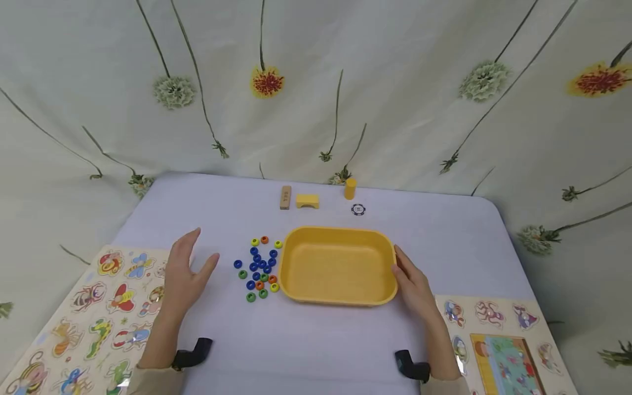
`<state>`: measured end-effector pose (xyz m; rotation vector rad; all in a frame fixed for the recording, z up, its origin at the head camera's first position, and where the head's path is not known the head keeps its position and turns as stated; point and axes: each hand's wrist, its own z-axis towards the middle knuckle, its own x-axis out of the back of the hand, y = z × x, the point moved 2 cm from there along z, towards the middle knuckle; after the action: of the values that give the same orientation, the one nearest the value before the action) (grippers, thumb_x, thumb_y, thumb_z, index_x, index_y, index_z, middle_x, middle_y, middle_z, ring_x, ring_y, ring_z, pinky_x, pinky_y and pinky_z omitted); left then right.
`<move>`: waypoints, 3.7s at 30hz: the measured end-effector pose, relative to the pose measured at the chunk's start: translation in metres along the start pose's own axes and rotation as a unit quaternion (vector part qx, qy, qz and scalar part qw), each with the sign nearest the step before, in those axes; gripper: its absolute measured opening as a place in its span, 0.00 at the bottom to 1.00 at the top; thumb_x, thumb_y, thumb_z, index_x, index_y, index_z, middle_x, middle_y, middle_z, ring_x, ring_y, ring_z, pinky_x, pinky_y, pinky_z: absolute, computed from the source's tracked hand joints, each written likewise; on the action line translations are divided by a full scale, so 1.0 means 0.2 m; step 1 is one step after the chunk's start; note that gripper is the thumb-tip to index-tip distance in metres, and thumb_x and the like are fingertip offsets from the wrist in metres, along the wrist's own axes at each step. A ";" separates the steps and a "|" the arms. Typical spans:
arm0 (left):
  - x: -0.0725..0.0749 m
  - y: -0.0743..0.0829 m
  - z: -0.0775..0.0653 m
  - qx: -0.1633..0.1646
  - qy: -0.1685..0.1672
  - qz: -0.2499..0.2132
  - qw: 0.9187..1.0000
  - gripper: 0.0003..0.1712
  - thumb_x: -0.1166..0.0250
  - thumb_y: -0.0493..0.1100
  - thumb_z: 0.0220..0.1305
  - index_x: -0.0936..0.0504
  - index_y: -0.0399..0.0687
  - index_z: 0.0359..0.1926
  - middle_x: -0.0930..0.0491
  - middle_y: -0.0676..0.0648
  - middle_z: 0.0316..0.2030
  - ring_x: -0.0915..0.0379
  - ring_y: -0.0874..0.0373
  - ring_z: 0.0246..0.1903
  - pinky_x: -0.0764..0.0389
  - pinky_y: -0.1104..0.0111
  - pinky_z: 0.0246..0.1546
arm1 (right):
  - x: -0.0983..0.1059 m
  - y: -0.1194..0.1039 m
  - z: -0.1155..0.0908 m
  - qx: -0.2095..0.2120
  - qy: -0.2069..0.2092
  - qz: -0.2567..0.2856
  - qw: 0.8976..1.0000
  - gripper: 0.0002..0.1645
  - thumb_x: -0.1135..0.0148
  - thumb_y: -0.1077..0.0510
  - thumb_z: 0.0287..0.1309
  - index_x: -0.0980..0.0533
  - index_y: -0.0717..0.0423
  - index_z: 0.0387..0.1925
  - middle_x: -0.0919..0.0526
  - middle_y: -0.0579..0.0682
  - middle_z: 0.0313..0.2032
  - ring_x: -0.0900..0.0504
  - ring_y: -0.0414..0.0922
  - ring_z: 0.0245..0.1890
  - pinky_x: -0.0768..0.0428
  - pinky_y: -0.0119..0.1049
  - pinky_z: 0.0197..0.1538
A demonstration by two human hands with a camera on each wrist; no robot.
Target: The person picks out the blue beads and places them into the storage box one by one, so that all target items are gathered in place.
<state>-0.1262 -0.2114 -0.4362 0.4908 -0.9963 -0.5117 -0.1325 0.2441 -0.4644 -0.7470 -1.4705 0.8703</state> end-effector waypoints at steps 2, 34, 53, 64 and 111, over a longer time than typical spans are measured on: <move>-0.03 0.01 -0.01 0.006 0.011 -0.069 0.998 0.35 0.36 0.42 0.50 0.35 0.53 0.61 0.33 0.43 0.56 0.35 0.49 0.53 0.31 0.53 0.48 | -0.02 0.00 -0.01 0.004 0.007 0.021 1.000 0.30 0.59 0.48 0.65 0.49 0.45 0.66 0.45 0.50 0.66 0.47 0.52 0.65 0.43 0.38 0.64; -0.28 -0.13 -0.07 0.149 -0.106 -0.053 0.982 0.21 0.34 0.44 0.49 0.23 0.50 0.47 0.26 0.51 0.37 0.32 0.61 0.35 0.30 0.74 0.35 | -0.09 0.08 -0.01 0.013 0.026 0.150 0.988 0.28 0.60 0.48 0.65 0.45 0.43 0.65 0.45 0.46 0.66 0.47 0.31 0.64 0.44 0.12 0.55; -0.34 0.22 0.06 0.037 -0.084 -0.237 0.967 0.16 0.33 0.42 0.49 0.21 0.43 0.41 0.22 0.47 0.30 0.28 0.63 0.28 0.25 0.79 0.27 | -0.07 -0.01 -0.03 -0.001 0.033 0.171 0.985 0.26 0.61 0.56 0.66 0.45 0.51 0.65 0.45 0.50 0.66 0.46 0.26 0.61 0.44 0.12 0.55; -0.67 0.72 0.16 0.040 -0.292 -0.217 0.931 0.11 0.33 0.39 0.48 0.19 0.48 0.35 0.23 0.52 0.28 0.28 0.63 0.26 0.24 0.75 0.27 | -0.07 0.01 0.00 -0.007 0.035 0.154 0.987 0.26 0.60 0.53 0.65 0.44 0.46 0.65 0.43 0.46 0.65 0.47 0.40 0.66 0.45 0.13 0.55; -0.17 0.34 0.16 0.064 -0.093 -0.238 0.965 0.17 0.36 0.35 0.50 0.22 0.39 0.44 0.23 0.39 0.37 0.28 0.54 0.33 0.26 0.76 0.31 | -0.08 0.05 -0.01 -0.023 0.028 0.136 0.990 0.27 0.61 0.49 0.65 0.46 0.44 0.65 0.45 0.46 0.66 0.48 0.38 0.66 0.44 0.12 0.54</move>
<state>-0.1581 -0.1417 -0.4026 0.8190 -1.0978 -0.9411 -0.1304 0.2362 -0.4819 -1.0164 -1.3610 1.0140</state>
